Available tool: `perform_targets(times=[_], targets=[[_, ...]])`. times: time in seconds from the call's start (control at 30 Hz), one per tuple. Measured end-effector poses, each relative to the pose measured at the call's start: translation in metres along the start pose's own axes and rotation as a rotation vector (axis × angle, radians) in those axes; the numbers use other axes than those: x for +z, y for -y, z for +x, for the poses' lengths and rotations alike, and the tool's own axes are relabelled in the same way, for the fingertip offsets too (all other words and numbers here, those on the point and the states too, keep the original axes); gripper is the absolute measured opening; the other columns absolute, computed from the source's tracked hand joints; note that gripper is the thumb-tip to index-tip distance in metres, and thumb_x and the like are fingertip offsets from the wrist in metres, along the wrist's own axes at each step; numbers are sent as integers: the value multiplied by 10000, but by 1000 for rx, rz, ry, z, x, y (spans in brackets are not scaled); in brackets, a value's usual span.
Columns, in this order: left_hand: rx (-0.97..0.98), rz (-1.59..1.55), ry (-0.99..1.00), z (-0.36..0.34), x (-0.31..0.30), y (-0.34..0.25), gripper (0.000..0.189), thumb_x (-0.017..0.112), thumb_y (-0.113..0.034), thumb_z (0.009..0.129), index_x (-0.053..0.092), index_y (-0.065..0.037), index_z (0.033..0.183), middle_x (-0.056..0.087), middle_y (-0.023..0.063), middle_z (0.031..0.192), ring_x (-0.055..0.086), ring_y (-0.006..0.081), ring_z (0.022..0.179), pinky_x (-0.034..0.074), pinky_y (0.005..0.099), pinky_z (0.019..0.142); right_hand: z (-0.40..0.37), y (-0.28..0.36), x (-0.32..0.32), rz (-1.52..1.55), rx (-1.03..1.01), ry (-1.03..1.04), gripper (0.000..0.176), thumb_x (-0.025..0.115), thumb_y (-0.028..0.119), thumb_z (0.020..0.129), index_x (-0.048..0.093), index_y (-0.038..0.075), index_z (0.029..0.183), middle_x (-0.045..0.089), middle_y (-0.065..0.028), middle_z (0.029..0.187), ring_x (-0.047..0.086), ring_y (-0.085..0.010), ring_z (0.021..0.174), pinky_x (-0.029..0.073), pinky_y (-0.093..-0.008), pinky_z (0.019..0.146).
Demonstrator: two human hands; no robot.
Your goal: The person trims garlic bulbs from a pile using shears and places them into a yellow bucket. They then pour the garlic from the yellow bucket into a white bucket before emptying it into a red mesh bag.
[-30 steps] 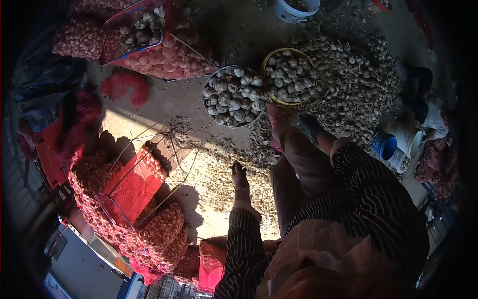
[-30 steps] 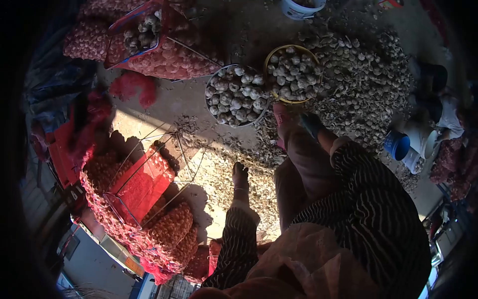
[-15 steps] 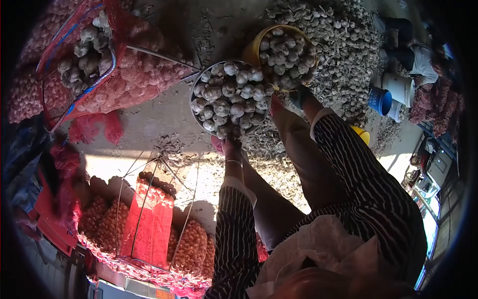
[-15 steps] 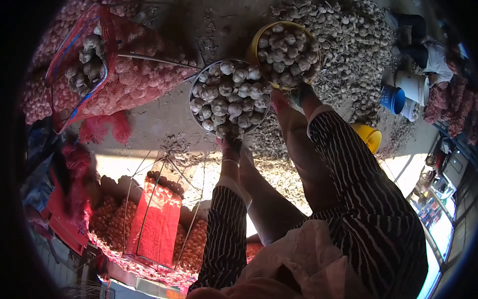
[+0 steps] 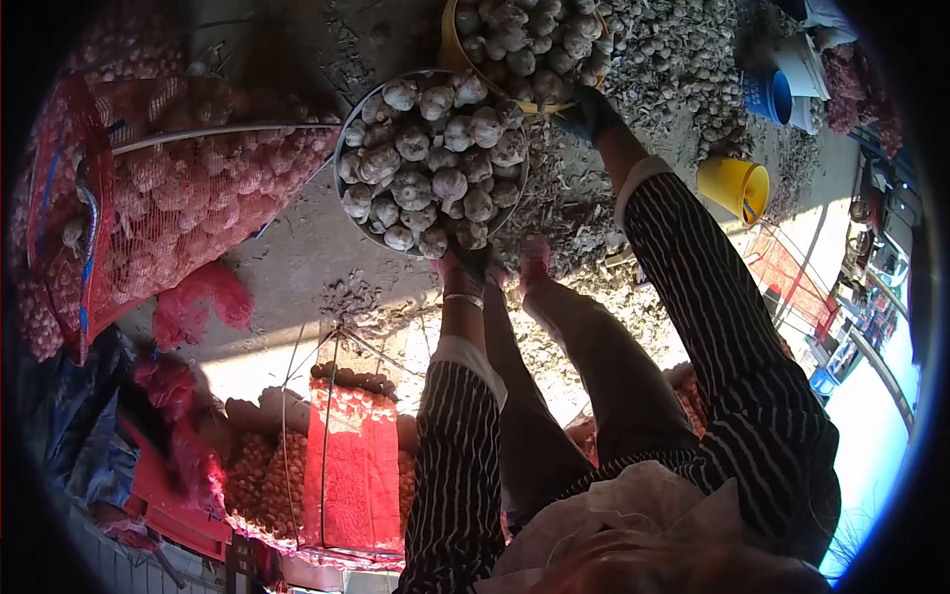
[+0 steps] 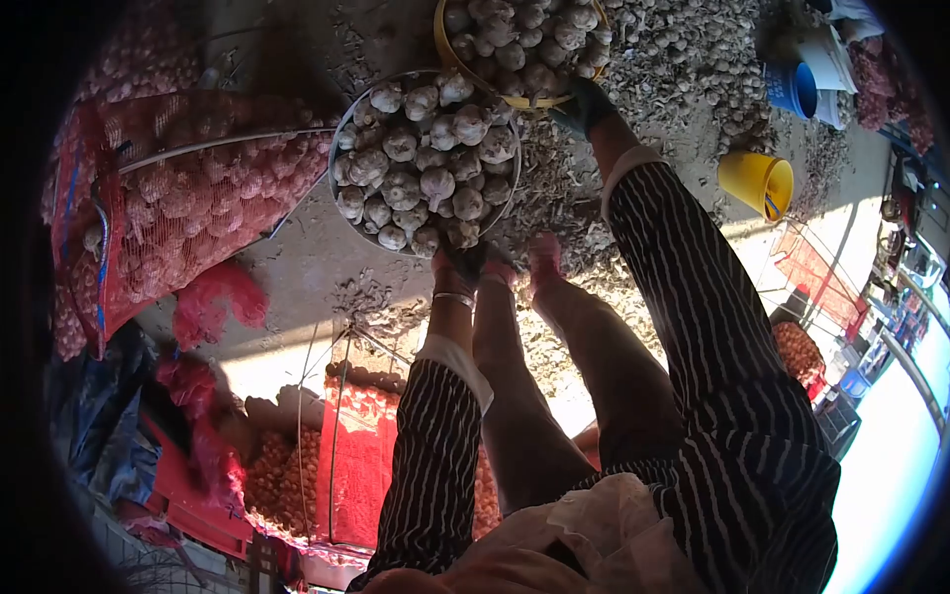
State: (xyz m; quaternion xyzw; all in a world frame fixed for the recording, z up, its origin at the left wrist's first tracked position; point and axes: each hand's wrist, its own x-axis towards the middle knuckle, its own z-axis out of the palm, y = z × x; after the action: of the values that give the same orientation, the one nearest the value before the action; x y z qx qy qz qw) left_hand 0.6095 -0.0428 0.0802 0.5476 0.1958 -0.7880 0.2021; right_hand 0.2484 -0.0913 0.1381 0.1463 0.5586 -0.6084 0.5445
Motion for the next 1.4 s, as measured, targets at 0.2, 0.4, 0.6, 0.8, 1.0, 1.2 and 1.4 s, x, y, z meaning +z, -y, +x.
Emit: perform_targets(times=[0.2, 0.4, 0.6, 0.8, 1.0, 1.2, 1.4], targets=[[78, 160, 132, -45, 27, -8, 534, 528, -528, 892, 511, -135, 1252, 601, 77, 1194, 595, 317, 1048, 524, 499, 863, 24, -17, -42, 49, -6, 139, 343, 480, 187, 925, 463, 7, 1215, 542, -189, 1215, 563, -312, 1124, 503, -424, 956], [52, 322, 111, -51, 28, -12, 556, 598, -488, 836, 503, -160, 1274, 603, 58, 1194, 594, 311, 1061, 491, 521, 910, 2, -18, -12, 42, -81, 29, 372, 452, 238, 948, 445, -1, 1233, 548, -201, 1207, 570, -313, 1117, 512, -414, 947], [143, 435, 256, -48, 4, -9, 541, 589, -484, 832, 532, -109, 1218, 615, 106, 1115, 611, 342, 1006, 475, 523, 916, -16, -56, -22, -8, -63, 39, 276, 567, 194, 887, 533, -6, 1074, 589, -169, 1036, 634, -253, 898, 577, -305, 755], [143, 526, 241, -67, -28, -19, 480, 573, -471, 858, 561, -109, 1174, 645, 120, 1005, 644, 286, 884, 517, 408, 755, -46, -96, -34, 215, -60, 40, 199, 595, 184, 874, 579, 1, 952, 605, -113, 827, 631, -185, 687, 568, -233, 561], [120, 624, 131, -67, -138, -21, 535, 529, -570, 889, 563, -113, 1167, 649, 109, 945, 636, 247, 769, 480, 305, 578, -106, -166, -41, 360, 54, -20, 258, 507, 217, 910, 521, -13, 1025, 609, -113, 876, 626, -197, 673, 570, -248, 559], [581, 2018, 169, -151, -194, 7, 661, 642, -345, 886, 302, -115, 1404, 553, 94, 1241, 616, 275, 951, 491, 326, 680, -130, -248, -84, 406, 109, -23, 432, 516, 308, 863, 536, -15, 1149, 645, -142, 959, 650, -226, 801, 554, -335, 695], [127, 565, 188, -164, -306, 24, 539, 676, -189, 859, 419, -76, 1319, 561, 72, 1167, 572, 206, 947, 527, 321, 767, -179, -305, -101, 397, 187, 42, 338, 490, 331, 887, 551, 22, 1009, 613, -102, 863, 606, -236, 693, 540, -362, 619]])
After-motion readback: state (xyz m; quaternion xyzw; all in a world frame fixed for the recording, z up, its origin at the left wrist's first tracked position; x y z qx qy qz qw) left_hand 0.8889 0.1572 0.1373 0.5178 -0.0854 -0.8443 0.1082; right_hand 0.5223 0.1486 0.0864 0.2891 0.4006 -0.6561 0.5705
